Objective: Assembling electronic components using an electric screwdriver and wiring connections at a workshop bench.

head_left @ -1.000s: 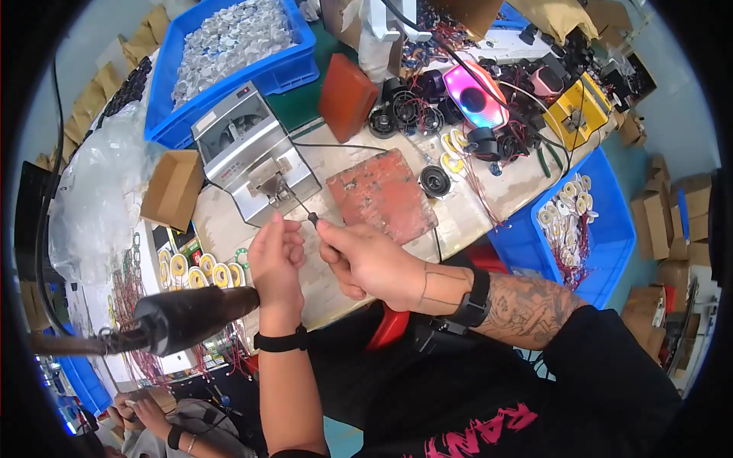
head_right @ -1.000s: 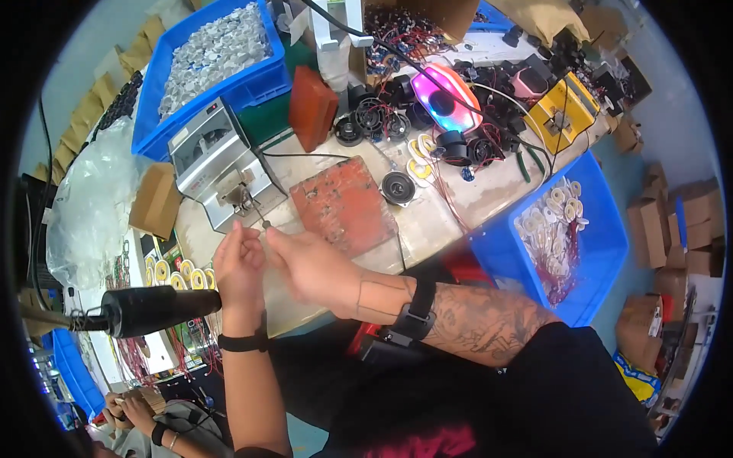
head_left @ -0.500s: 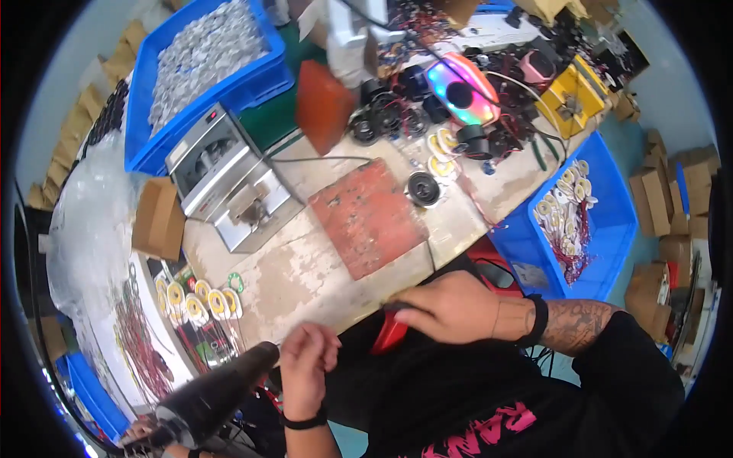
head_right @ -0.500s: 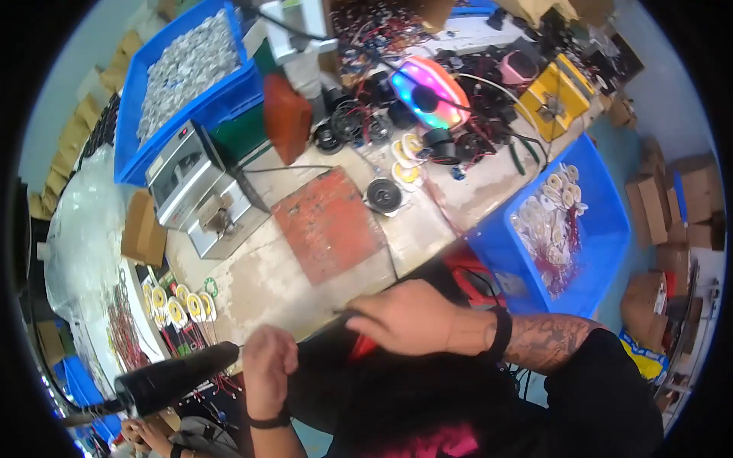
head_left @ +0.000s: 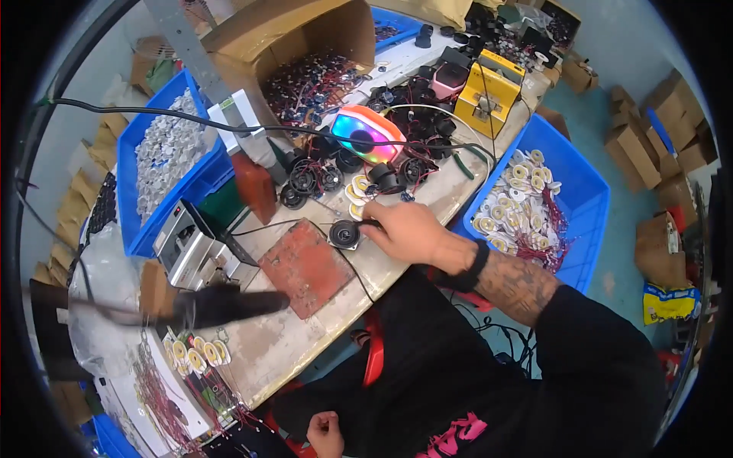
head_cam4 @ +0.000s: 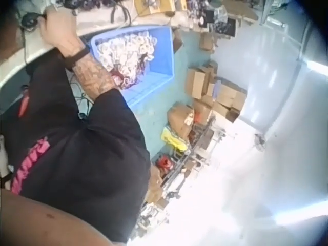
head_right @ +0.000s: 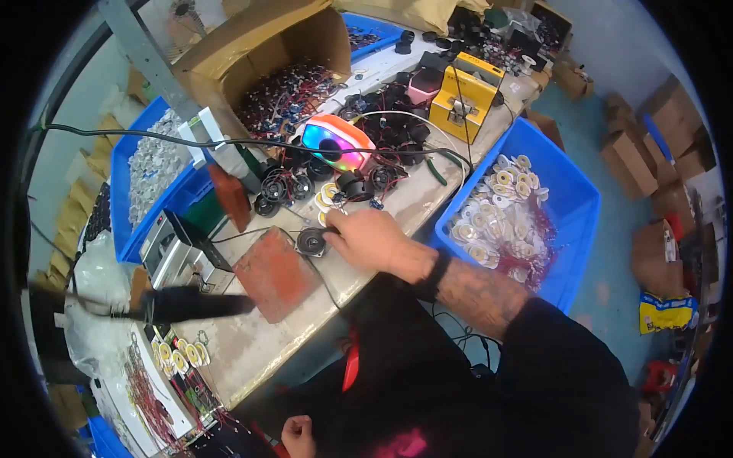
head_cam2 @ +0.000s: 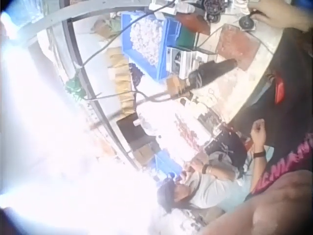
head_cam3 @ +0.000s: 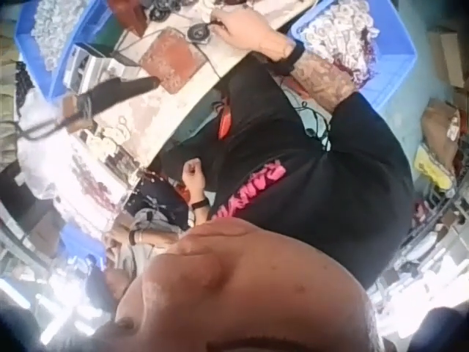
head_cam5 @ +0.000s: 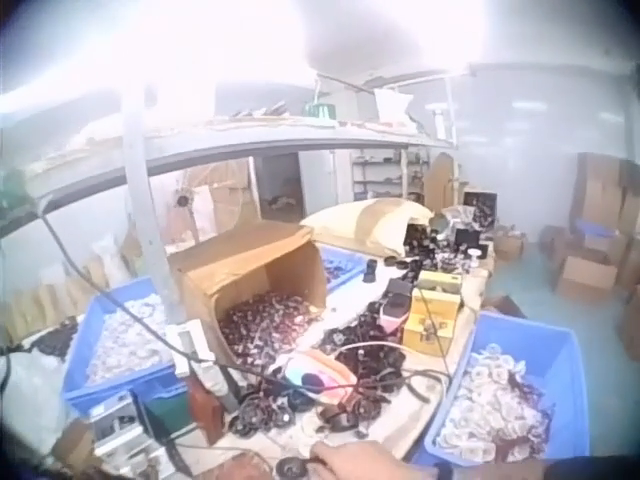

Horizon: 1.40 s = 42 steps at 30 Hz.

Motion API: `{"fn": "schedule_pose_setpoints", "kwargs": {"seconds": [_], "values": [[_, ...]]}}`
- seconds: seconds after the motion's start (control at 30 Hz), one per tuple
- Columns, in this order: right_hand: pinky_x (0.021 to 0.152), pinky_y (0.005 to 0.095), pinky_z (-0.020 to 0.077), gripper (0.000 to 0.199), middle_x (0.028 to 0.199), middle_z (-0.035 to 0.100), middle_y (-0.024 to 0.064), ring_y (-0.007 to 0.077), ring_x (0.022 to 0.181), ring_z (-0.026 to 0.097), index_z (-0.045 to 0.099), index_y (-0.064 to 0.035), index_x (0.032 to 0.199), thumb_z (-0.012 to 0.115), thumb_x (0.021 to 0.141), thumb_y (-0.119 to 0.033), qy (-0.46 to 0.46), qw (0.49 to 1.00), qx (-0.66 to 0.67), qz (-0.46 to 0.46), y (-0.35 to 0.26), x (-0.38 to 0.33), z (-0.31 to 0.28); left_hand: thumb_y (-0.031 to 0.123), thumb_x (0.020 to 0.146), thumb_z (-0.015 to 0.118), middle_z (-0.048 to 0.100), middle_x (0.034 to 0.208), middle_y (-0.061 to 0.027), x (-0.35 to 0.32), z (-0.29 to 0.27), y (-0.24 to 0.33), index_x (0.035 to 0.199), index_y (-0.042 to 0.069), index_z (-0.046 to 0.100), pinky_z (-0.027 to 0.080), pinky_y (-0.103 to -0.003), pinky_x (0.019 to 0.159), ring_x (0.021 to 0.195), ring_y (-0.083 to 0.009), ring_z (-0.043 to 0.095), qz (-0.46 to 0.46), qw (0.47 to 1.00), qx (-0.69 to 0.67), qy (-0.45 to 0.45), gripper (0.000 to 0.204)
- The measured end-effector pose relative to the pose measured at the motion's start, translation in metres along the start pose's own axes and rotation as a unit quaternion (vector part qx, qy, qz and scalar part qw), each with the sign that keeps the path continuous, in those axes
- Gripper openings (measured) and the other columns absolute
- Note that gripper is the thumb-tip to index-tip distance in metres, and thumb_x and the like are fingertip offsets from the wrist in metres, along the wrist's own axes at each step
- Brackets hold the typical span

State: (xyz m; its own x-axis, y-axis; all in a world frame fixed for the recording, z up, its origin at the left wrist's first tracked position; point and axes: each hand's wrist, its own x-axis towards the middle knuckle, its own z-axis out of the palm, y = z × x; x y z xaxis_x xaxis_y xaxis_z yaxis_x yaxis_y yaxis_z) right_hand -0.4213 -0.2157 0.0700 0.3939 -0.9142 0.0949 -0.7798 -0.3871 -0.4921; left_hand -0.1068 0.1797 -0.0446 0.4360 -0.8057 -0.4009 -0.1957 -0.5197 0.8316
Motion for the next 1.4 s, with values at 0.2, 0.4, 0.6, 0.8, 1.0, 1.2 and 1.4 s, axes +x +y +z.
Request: {"fn": "schedule_pose_setpoints", "kwargs": {"seconds": [0.2,0.4,0.6,0.8,1.0,1.2,1.4], "values": [[0.07,0.0515,0.0554,0.043,0.093,0.074,0.0159,0.0394,0.082,0.072,0.06,-0.0187,0.131,0.063,0.097,-0.044,0.079,0.993,-0.077,0.045,-0.02,0.049,-0.006,0.015,0.1,0.067,0.072,0.093,-0.0069,-0.026,0.009,0.021,0.109,-0.001,0.069,0.046,-0.023,0.065,0.072,-0.009,0.061,-0.077,0.99,0.12,-0.009,0.018],[0.084,0.0429,0.0556,0.081,0.103,0.067,0.0135,0.0299,0.104,0.068,0.043,-0.0066,0.151,0.081,0.084,-0.034,0.194,0.909,0.301,-0.213,-0.127,0.033,-0.002,0.013,0.099,0.069,0.073,0.099,-0.003,-0.025,0.021,0.051,0.113,-0.001,0.07,0.049,-0.024,0.078,0.089,-0.0087,0.066,-0.114,0.984,-0.125,-0.058,0.02],[0.092,0.0488,0.0513,0.089,0.112,0.067,0.0181,0.0369,0.105,0.066,0.045,-0.0062,0.148,0.088,0.075,-0.035,0.067,0.927,0.334,-0.158,-0.175,0.055,0.039,0.014,0.099,0.071,0.072,0.101,-0.0036,-0.005,0.057,0.088,0.118,-0.001,0.068,0.051,-0.025,0.083,0.093,-0.0099,0.066,-0.053,0.986,-0.1,-0.119,0.024],[0.081,0.0341,0.0575,0.051,0.099,0.073,0.0109,0.023,0.091,0.071,0.063,-0.0056,0.13,0.075,0.081,-0.012,-0.052,0.895,0.372,-0.242,-0.09,0.067,0.027,0.012,0.099,0.07,0.072,0.099,-0.0021,-0.037,0.044,0.084,0.115,0.001,0.069,0.049,-0.022,0.075,0.084,-0.0063,0.062,-0.027,0.981,-0.167,-0.095,0.02],[0.079,0.0469,0.0556,0.018,0.093,0.074,0.0115,0.0326,0.09,0.072,0.078,-0.0109,0.094,0.072,0.077,-0.015,0.005,0.949,-0.267,-0.17,0.016,0.119,0.025,0.019,0.102,0.067,0.071,0.095,-0.0017,-0.05,0.003,0.056,0.117,0.002,0.069,0.045,-0.023,0.066,0.071,-0.01,0.056,-0.071,0.972,-0.225,-0.015,0.023],[0.082,0.0459,0.0532,0.022,0.089,0.07,0.01,0.0318,0.09,0.069,0.077,-0.0116,0.096,0.073,0.075,-0.018,0.057,0.925,-0.283,-0.246,0.016,0.118,0.031,0.011,0.1,0.066,0.071,0.091,-0.0064,0.01,-0.015,0.103,0.112,0.0,0.066,0.046,-0.022,0.06,0.067,-0.0069,0.058,-0.007,0.962,-0.272,-0.021,0.016],[0.081,0.0421,0.0509,0.013,0.088,0.072,0.0059,0.0272,0.09,0.069,0.073,-0.0101,0.09,0.068,0.079,-0.015,0.025,0.903,-0.368,-0.22,-0.003,0.104,0.04,0.014,0.101,0.063,0.066,0.104,-0.0061,0.089,-0.014,0.153,0.122,0.001,0.06,0.045,-0.022,0.063,0.071,-0.008,0.057,0.089,0.951,-0.289,0.067,0.025]]}}
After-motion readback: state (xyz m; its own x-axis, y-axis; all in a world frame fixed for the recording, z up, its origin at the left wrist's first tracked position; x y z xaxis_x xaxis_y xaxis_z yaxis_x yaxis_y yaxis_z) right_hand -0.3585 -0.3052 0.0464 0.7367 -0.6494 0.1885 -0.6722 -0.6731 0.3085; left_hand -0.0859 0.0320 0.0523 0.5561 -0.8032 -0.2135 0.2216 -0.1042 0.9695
